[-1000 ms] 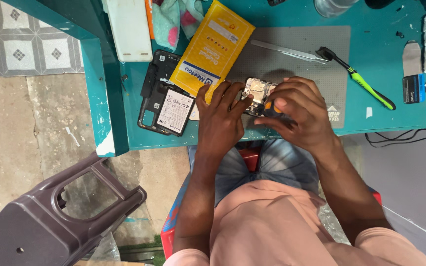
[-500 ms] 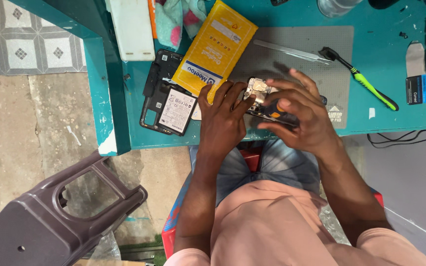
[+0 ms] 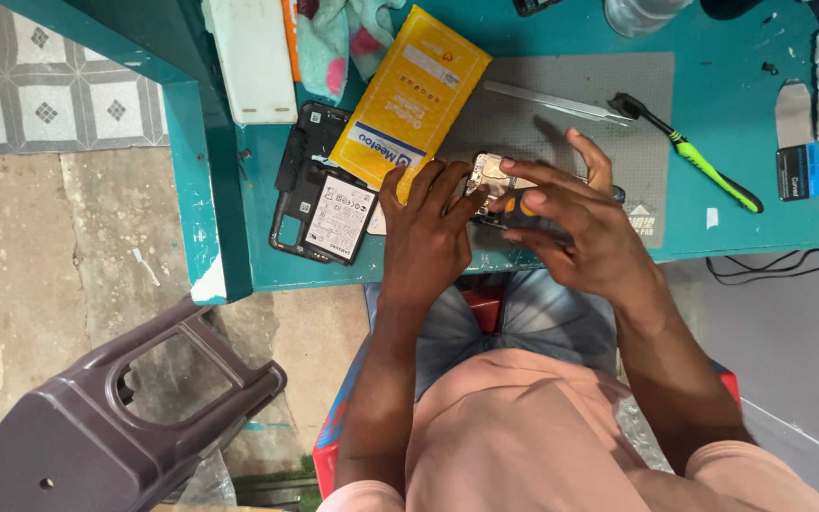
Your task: The person disassembles a mobile phone using a spudger and tweezers, removes components from the internal frame, and scrapes the edges of the device.
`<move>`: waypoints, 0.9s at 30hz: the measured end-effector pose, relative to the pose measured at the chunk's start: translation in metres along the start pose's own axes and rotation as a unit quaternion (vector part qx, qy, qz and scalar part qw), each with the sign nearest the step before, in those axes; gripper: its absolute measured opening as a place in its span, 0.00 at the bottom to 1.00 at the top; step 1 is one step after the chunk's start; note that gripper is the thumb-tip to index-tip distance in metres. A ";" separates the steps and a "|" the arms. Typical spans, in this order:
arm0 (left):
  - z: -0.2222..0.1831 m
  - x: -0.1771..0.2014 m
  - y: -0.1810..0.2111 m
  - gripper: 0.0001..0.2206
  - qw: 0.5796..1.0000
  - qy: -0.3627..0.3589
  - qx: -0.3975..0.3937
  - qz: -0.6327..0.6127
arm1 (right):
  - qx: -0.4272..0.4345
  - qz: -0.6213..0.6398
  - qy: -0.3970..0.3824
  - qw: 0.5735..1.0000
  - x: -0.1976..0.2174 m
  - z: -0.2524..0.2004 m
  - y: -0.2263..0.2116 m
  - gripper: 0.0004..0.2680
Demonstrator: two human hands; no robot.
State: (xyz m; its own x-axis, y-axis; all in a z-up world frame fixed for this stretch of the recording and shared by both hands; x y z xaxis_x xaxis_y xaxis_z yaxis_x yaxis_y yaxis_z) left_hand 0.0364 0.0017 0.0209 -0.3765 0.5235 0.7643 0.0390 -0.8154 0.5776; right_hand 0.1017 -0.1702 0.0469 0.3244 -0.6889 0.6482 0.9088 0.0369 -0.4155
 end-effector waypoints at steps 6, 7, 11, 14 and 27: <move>-0.002 -0.003 -0.002 0.14 1.000 0.007 -0.007 -0.003 | 0.000 -0.078 0.033 0.996 0.000 -0.005 0.002 0.31; -0.002 -0.003 -0.001 0.14 1.000 0.009 -0.005 -0.001 | -0.002 -0.093 0.038 0.995 0.000 -0.004 0.002 0.31; -0.001 -0.002 0.000 0.15 1.000 0.005 -0.004 0.001 | 0.008 -0.132 0.042 0.990 0.000 -0.001 -0.003 0.27; -0.001 -0.002 0.000 0.15 1.000 0.005 -0.006 0.002 | 0.018 -0.154 0.031 0.987 -0.004 0.001 -0.009 0.24; -0.001 0.001 0.003 0.15 1.000 0.011 -0.001 0.001 | -0.022 -0.102 0.114 0.988 -0.002 -0.012 -0.002 0.32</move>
State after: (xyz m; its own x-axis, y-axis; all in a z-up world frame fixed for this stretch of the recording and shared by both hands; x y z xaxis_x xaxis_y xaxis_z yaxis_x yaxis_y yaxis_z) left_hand 0.0355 -0.0009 0.0232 -0.3965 0.5162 0.7592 0.0371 -0.8172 0.5751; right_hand 0.0964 -0.1769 0.0386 0.0633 -0.8241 0.5629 0.9350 -0.1482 -0.3222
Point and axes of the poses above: each hand's wrist, its own z-axis towards the middle knuckle, its own x-axis out of the back of the hand, y = z × x, the point moved 4 cm from there along z, towards the middle knuckle, and after that the axes turned 15 degrees about x, right-handed, at the moved point
